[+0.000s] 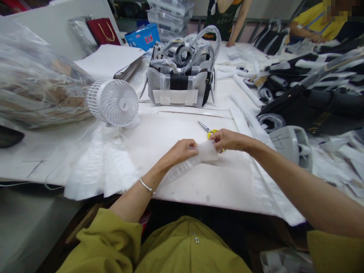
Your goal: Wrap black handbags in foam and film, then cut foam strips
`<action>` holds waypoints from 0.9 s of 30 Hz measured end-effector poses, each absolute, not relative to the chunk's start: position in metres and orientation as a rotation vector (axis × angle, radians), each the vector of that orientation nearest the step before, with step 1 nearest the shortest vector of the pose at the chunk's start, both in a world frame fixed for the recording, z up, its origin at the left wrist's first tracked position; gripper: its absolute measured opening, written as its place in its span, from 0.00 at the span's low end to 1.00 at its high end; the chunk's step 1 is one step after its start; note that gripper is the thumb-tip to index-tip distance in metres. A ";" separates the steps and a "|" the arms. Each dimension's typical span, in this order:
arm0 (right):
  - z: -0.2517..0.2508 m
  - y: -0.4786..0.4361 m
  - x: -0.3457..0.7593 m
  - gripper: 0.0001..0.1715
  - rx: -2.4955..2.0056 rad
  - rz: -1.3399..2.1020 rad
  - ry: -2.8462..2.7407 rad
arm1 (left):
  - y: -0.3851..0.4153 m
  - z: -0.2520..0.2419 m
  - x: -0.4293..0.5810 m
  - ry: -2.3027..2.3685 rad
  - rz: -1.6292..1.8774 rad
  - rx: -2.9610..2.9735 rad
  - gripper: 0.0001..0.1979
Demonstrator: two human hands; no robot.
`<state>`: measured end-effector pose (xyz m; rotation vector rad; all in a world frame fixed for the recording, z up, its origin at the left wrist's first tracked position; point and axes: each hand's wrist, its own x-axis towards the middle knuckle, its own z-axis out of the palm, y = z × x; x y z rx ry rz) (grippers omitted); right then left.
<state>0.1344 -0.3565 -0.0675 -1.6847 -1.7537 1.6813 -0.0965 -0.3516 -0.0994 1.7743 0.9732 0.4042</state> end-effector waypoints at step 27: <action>-0.065 -0.385 0.123 0.43 -1.492 1.626 -1.812 | -0.349 -0.096 -0.088 1.043 0.296 1.805 0.04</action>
